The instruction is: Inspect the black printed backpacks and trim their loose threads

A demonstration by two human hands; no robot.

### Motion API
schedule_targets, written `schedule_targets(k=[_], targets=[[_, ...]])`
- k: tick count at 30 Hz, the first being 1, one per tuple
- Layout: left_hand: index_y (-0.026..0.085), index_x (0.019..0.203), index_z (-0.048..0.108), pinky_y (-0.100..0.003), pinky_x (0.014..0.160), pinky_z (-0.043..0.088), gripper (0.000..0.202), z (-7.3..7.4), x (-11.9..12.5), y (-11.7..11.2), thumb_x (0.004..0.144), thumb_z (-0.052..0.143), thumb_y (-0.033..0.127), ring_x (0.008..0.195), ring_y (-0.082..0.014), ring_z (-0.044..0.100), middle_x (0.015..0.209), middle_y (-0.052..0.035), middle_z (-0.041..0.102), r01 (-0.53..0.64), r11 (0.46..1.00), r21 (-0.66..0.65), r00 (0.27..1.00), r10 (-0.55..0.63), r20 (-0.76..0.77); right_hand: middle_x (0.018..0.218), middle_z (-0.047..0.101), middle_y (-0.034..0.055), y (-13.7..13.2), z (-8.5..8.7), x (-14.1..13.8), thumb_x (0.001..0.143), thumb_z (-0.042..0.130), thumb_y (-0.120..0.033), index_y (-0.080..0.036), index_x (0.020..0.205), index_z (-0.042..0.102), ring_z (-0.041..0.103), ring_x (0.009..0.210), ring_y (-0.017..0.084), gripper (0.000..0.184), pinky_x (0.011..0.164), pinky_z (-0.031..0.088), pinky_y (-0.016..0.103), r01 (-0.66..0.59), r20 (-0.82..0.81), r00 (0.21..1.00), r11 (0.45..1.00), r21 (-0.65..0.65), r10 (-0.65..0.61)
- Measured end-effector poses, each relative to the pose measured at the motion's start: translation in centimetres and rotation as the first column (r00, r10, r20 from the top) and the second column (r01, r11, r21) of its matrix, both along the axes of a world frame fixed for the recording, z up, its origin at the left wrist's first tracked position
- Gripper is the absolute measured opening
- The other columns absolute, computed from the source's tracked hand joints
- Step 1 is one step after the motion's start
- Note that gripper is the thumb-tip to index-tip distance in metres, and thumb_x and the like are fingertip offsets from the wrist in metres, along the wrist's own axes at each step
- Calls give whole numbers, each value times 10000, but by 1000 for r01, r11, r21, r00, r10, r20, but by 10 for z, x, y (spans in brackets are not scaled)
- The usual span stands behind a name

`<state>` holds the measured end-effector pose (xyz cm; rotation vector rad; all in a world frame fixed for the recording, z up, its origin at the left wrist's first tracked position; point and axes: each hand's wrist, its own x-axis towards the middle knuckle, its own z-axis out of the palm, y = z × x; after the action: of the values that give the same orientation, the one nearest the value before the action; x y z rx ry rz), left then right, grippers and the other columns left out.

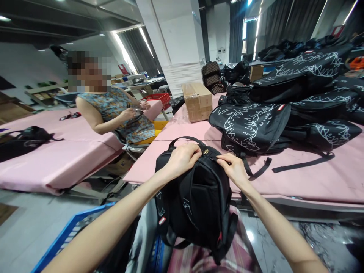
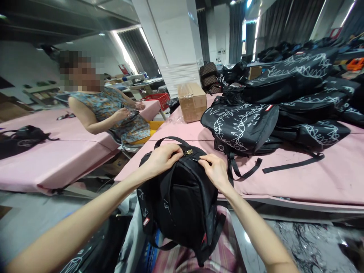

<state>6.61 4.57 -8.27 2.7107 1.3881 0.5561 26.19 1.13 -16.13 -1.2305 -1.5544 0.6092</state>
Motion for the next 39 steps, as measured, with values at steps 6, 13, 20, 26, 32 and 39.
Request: schedule_targets(k=[6, 13, 20, 26, 32, 39], targets=[[175, 762, 586, -297, 724, 421, 187, 2, -1, -3, 839, 433, 251, 791, -191, 572, 815, -43, 639, -23, 1000, -21, 1000, 23, 7, 912, 705, 16, 2, -2, 1, 813, 575, -271, -225, 879, 719, 639, 858, 170, 165, 784, 449, 286, -5, -18, 1000, 1000, -23, 4], [170, 759, 578, -296, 731, 420, 182, 1, 0, -4, 839, 435, 248, 787, -181, 562, 810, -40, 634, -21, 999, -31, 999, 23, 37, 920, 703, 10, 2, 0, 0, 813, 578, -260, -232, 882, 717, 637, 867, 171, 158, 790, 440, 276, -15, -3, 1000, 1000, -9, 15], [167, 748, 576, -301, 732, 419, 176, 0, 1, -5, 834, 441, 240, 788, -184, 560, 806, -44, 632, -33, 999, -31, 998, 34, 46, 912, 703, 12, 4, 2, -1, 811, 569, -259, -243, 874, 717, 637, 843, 178, 162, 778, 437, 285, -27, 57, 998, 999, 31, 26], [169, 744, 576, -295, 731, 416, 165, 0, 1, -7, 831, 449, 230, 781, -179, 563, 803, -39, 638, -33, 999, -31, 998, 35, 50, 820, 714, 43, 9, -3, 1, 782, 572, -292, -174, 799, 717, 638, 782, 197, 188, 698, 450, 291, -84, -168, 984, 990, -113, 64], [168, 752, 577, -301, 732, 414, 167, -1, 2, -7, 836, 448, 232, 785, -182, 562, 811, -40, 638, -42, 999, -24, 998, 43, 45, 921, 708, 26, 4, -2, -1, 768, 588, -280, -221, 870, 715, 630, 860, 194, 174, 783, 434, 306, -44, -91, 995, 997, -62, 38], [172, 753, 579, -302, 725, 410, 172, -3, -1, -13, 843, 450, 242, 778, -178, 558, 806, -34, 637, -39, 999, -15, 997, 40, 59, 790, 705, 40, 4, 3, 2, 767, 573, -316, -172, 791, 706, 632, 761, 195, 197, 696, 454, 296, -91, -209, 976, 987, -135, 61]])
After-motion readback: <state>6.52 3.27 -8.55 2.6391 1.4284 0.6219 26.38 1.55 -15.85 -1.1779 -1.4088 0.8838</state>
